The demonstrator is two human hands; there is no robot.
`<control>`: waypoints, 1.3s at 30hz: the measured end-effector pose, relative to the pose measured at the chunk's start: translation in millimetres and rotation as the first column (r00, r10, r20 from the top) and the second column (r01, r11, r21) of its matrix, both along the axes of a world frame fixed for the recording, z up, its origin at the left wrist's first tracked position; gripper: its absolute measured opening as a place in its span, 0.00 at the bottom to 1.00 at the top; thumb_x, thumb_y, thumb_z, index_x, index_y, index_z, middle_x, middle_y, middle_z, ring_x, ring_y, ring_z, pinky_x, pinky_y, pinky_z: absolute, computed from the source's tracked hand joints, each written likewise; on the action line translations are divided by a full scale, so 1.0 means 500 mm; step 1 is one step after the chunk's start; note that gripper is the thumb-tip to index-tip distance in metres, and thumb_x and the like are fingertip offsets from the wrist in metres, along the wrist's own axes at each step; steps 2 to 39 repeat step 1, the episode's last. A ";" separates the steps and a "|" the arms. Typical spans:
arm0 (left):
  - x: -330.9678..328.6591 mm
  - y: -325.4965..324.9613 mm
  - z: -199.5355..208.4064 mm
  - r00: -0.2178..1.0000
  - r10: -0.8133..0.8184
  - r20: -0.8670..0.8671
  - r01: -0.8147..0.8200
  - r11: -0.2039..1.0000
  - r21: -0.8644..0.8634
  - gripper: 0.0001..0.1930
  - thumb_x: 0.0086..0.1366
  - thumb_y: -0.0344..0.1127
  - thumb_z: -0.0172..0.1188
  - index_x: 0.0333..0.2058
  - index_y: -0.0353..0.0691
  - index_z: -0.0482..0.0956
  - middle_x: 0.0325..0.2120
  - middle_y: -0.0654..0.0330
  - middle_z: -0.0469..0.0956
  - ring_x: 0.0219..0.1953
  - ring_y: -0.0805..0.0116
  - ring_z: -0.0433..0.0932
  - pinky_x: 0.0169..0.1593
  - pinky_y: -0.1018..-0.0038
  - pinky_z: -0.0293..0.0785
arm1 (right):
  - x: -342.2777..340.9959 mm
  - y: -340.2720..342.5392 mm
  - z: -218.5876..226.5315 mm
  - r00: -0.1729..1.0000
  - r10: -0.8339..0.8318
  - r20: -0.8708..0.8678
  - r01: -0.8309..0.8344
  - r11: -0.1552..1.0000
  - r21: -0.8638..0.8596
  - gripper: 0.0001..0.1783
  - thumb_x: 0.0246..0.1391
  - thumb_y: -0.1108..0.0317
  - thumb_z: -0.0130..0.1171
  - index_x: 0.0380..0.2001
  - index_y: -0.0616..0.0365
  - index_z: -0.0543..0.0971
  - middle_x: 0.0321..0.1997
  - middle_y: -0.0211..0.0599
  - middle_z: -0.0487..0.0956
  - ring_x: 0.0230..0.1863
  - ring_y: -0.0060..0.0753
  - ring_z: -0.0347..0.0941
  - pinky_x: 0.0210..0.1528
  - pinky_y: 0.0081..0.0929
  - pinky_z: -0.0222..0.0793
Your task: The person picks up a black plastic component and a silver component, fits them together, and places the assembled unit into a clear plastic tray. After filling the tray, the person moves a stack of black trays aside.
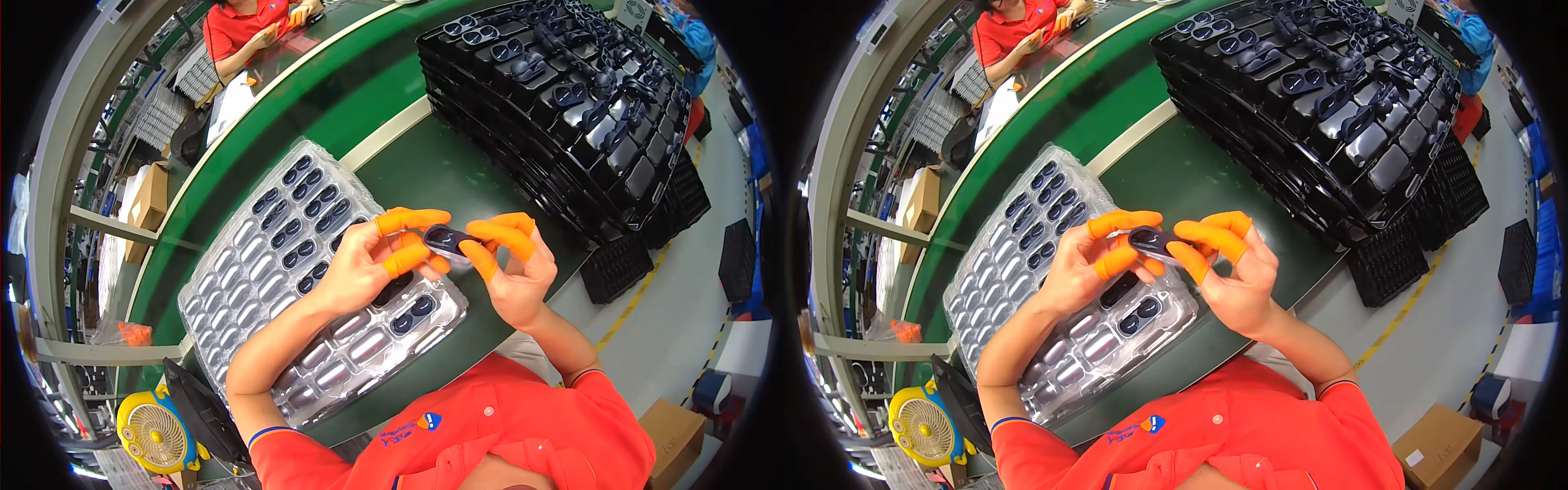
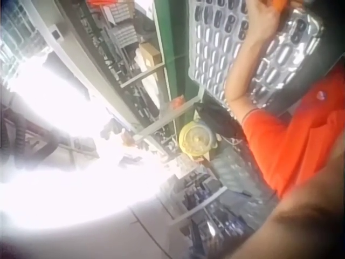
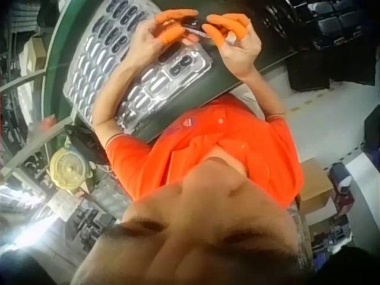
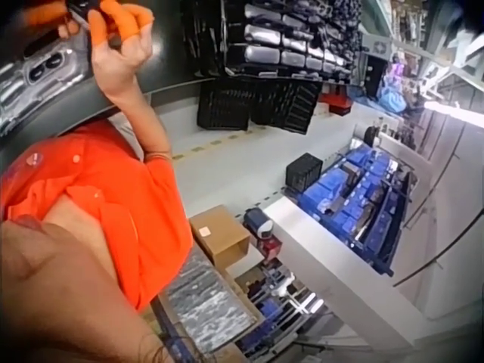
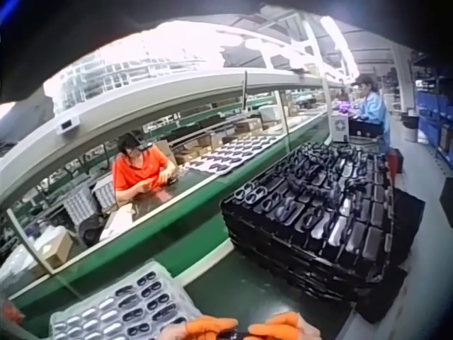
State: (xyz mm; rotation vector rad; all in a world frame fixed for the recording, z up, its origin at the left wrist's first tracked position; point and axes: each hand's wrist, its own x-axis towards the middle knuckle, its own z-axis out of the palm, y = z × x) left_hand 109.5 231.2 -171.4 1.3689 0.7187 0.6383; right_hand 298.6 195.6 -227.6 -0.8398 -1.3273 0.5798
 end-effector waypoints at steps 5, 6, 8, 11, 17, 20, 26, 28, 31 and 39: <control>-0.001 -0.001 -0.006 0.999 -0.035 0.016 0.035 0.999 0.012 0.22 0.64 0.26 0.50 0.57 0.37 0.62 0.48 0.53 0.69 0.41 0.64 0.77 0.45 0.77 0.74 | 0.002 -0.001 0.000 0.998 0.003 0.061 -0.004 1.000 0.020 0.17 0.39 0.84 0.64 0.37 0.65 0.79 0.34 0.39 0.73 0.31 0.25 0.70 0.33 0.17 0.66; -0.001 -0.001 -0.006 0.999 -0.035 0.016 0.035 0.999 0.012 0.22 0.64 0.26 0.50 0.57 0.37 0.62 0.48 0.53 0.69 0.41 0.64 0.77 0.45 0.77 0.74 | 0.002 -0.001 0.000 0.998 0.003 0.061 -0.004 1.000 0.020 0.17 0.39 0.84 0.64 0.37 0.65 0.79 0.34 0.39 0.73 0.31 0.25 0.70 0.33 0.17 0.66; -0.001 -0.001 -0.006 0.999 -0.035 0.016 0.035 0.999 0.012 0.22 0.64 0.26 0.50 0.57 0.37 0.62 0.48 0.53 0.69 0.41 0.64 0.77 0.45 0.77 0.74 | 0.002 -0.001 0.000 0.998 0.003 0.061 -0.004 1.000 0.020 0.17 0.39 0.84 0.64 0.37 0.65 0.79 0.34 0.39 0.73 0.31 0.25 0.70 0.33 0.17 0.66; -0.001 -0.001 -0.006 0.999 -0.035 0.016 0.035 0.999 0.012 0.22 0.64 0.26 0.50 0.57 0.37 0.62 0.48 0.53 0.69 0.41 0.64 0.77 0.45 0.77 0.74 | 0.002 -0.001 0.000 0.998 0.003 0.061 -0.004 1.000 0.020 0.17 0.39 0.84 0.64 0.37 0.65 0.79 0.34 0.39 0.73 0.31 0.25 0.70 0.33 0.17 0.66; -0.001 -0.001 -0.006 0.999 -0.035 0.016 0.035 0.999 0.012 0.22 0.64 0.26 0.50 0.57 0.37 0.62 0.48 0.53 0.69 0.41 0.64 0.77 0.45 0.77 0.74 | 0.002 -0.001 0.000 0.998 0.003 0.061 -0.004 1.000 0.020 0.17 0.39 0.84 0.64 0.37 0.65 0.79 0.34 0.39 0.73 0.31 0.25 0.70 0.33 0.17 0.66; -0.001 -0.001 -0.006 0.999 -0.035 0.016 0.035 0.999 0.012 0.22 0.64 0.26 0.50 0.57 0.37 0.62 0.48 0.53 0.69 0.41 0.64 0.77 0.45 0.77 0.74 | 0.002 -0.001 0.000 0.998 0.003 0.061 -0.004 1.000 0.020 0.17 0.39 0.84 0.64 0.37 0.65 0.79 0.34 0.39 0.73 0.31 0.25 0.70 0.33 0.17 0.66; -0.001 -0.001 -0.006 0.999 -0.035 0.016 0.035 0.999 0.012 0.22 0.64 0.26 0.50 0.57 0.37 0.62 0.48 0.53 0.69 0.41 0.64 0.77 0.45 0.77 0.74 | 0.002 -0.001 0.000 0.998 0.003 0.061 -0.004 1.000 0.020 0.17 0.39 0.84 0.64 0.37 0.65 0.79 0.34 0.39 0.73 0.31 0.25 0.70 0.33 0.17 0.66; -0.001 -0.001 -0.006 0.999 -0.035 0.016 0.035 0.999 0.012 0.22 0.64 0.26 0.50 0.57 0.37 0.62 0.48 0.53 0.69 0.41 0.64 0.77 0.45 0.77 0.74 | 0.002 -0.001 0.000 0.998 0.003 0.061 -0.004 1.000 0.020 0.17 0.39 0.84 0.64 0.37 0.65 0.79 0.34 0.39 0.73 0.31 0.25 0.70 0.33 0.17 0.66; -0.001 -0.001 -0.006 0.999 -0.035 0.016 0.035 0.999 0.012 0.22 0.64 0.26 0.50 0.57 0.37 0.62 0.48 0.53 0.69 0.41 0.64 0.77 0.45 0.77 0.74 | 0.002 -0.001 0.000 0.998 0.003 0.061 -0.004 1.000 0.020 0.17 0.39 0.84 0.64 0.37 0.65 0.79 0.34 0.39 0.73 0.31 0.25 0.70 0.33 0.17 0.66; -0.001 -0.001 -0.006 0.999 -0.035 0.016 0.035 0.999 0.012 0.22 0.64 0.26 0.50 0.57 0.37 0.62 0.48 0.53 0.69 0.41 0.64 0.77 0.45 0.77 0.74 | 0.002 -0.001 0.000 0.998 0.003 0.061 -0.004 1.000 0.020 0.17 0.39 0.84 0.64 0.37 0.65 0.79 0.34 0.39 0.73 0.31 0.25 0.70 0.33 0.17 0.66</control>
